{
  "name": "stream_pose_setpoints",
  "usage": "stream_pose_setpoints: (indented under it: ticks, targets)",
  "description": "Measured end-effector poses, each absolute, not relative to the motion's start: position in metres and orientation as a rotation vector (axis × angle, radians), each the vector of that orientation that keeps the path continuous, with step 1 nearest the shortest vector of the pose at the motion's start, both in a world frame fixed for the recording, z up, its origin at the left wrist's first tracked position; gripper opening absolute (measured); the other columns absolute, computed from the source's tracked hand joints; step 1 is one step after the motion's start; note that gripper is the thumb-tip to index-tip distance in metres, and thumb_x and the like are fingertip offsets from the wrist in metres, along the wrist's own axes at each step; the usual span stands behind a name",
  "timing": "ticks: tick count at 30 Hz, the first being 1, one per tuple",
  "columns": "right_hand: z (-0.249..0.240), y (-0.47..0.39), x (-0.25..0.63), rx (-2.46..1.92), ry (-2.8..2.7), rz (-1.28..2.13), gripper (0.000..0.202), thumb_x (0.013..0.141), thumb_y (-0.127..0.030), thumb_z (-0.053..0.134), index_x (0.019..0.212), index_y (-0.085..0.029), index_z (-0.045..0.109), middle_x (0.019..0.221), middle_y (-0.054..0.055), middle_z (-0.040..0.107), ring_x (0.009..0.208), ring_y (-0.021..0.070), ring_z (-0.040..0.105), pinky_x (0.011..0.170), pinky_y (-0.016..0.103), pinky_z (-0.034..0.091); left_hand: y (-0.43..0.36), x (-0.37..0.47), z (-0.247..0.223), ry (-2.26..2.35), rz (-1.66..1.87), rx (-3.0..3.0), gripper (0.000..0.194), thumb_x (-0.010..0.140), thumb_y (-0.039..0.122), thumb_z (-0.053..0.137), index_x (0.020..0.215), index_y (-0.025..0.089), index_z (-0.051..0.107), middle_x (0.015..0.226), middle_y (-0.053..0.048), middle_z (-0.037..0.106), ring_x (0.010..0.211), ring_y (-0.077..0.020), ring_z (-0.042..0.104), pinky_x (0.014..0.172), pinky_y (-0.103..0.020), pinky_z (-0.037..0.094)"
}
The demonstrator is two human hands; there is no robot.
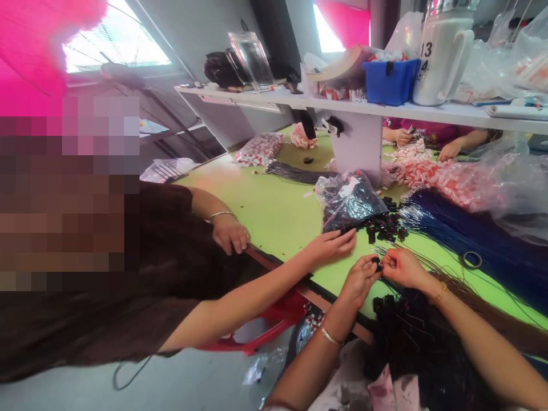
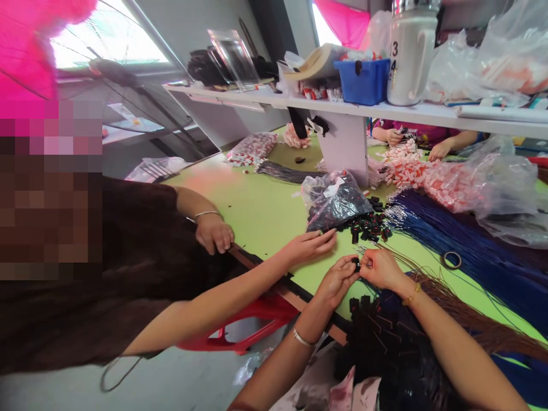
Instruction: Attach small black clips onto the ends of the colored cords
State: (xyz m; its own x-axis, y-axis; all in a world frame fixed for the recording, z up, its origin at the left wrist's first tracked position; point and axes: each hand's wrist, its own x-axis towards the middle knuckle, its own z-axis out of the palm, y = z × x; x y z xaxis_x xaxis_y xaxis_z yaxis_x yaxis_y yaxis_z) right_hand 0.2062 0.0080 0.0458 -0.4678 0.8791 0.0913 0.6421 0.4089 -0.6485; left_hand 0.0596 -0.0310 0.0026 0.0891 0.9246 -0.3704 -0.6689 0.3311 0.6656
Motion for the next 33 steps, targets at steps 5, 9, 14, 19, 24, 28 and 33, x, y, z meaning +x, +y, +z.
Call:
stream_pose_setpoints:
  ticks: [5, 9, 14, 19, 24, 28, 33]
  targets:
    - [0.037, 0.012, 0.209, -1.248, -2.23, 0.825, 0.008, 0.069, -0.018, 0.054, 0.061, -0.016, 0.055, 0.057, -0.003, 0.053, 0.053, 0.0091, 0.042, 0.052, 0.02, 0.028, -0.031, 0.061, 0.0, 0.868, 1.209, 0.41, 0.037, 0.056, 0.018, 0.081, 0.089, 0.014, 0.064, 0.081, -0.003, 0.063, 0.078, -0.0132, 0.06, 0.079, -0.029, 0.049]
    - [0.04, 0.012, 0.212, -1.174, -2.255, 0.866, 0.011, 0.074, -0.017, 0.05, 0.064, -0.016, 0.057, 0.059, -0.002, 0.056, 0.054, 0.0092, 0.045, 0.053, 0.02, 0.03, -0.031, 0.06, 0.004, 0.881, 1.225, 0.383, 0.037, 0.054, 0.019, 0.082, 0.086, 0.013, 0.064, 0.079, -0.003, 0.062, 0.076, -0.0124, 0.06, 0.077, -0.028, 0.049]
    - [0.044, 0.006, 0.205, -1.255, -2.291, 0.755, 0.011, 0.072, -0.016, 0.053, 0.062, -0.016, 0.056, 0.055, -0.002, 0.055, 0.05, 0.009, 0.042, 0.051, 0.021, 0.026, -0.032, 0.063, 0.01, 0.949, 1.228, 0.385, 0.038, 0.051, 0.021, 0.083, 0.084, 0.014, 0.064, 0.075, -0.002, 0.063, 0.07, -0.0112, 0.059, 0.072, -0.026, 0.048]
    - [0.047, 0.016, 0.216, -1.224, -2.274, 0.761, 0.015, 0.076, -0.018, 0.049, 0.065, -0.017, 0.059, 0.06, -0.001, 0.06, 0.054, 0.0102, 0.047, 0.054, 0.021, 0.03, -0.031, 0.063, 0.013, 0.966, 1.214, 0.417, 0.04, 0.051, 0.023, 0.083, 0.084, 0.013, 0.064, 0.077, -0.003, 0.064, 0.072, -0.0131, 0.061, 0.075, -0.029, 0.05]
    - [0.049, 0.047, 0.255, -1.615, -2.092, 0.463, 0.018, 0.08, -0.025, 0.048, 0.074, -0.018, 0.063, 0.068, 0.002, 0.064, 0.06, 0.0126, 0.052, 0.056, 0.023, 0.03, -0.027, 0.059, 0.018, 0.953, 1.192, 0.505, 0.042, 0.053, 0.025, 0.083, 0.089, 0.013, 0.064, 0.081, -0.005, 0.065, 0.079, -0.016, 0.063, 0.08, -0.032, 0.049]
    - [0.041, 0.055, 0.259, -1.875, -2.216, 0.381, 0.012, 0.077, -0.024, 0.054, 0.074, -0.019, 0.064, 0.074, 0.005, 0.066, 0.065, 0.0155, 0.054, 0.055, 0.025, 0.026, -0.023, 0.06, 0.023, 0.952, 1.146, 0.539, 0.04, 0.056, 0.025, 0.082, 0.09, 0.013, 0.064, 0.081, -0.006, 0.065, 0.079, -0.0162, 0.064, 0.081, -0.032, 0.049]
    - [0.036, 0.049, 0.249, -1.873, -2.269, 0.308, 0.014, 0.081, -0.02, 0.048, 0.076, -0.017, 0.061, 0.076, 0.01, 0.065, 0.063, 0.0161, 0.053, 0.056, 0.027, 0.025, -0.02, 0.062, 0.025, 0.941, 1.115, 0.578, 0.036, 0.059, 0.024, 0.08, 0.09, 0.013, 0.064, 0.081, -0.007, 0.065, 0.078, -0.0166, 0.064, 0.081, -0.033, 0.049]
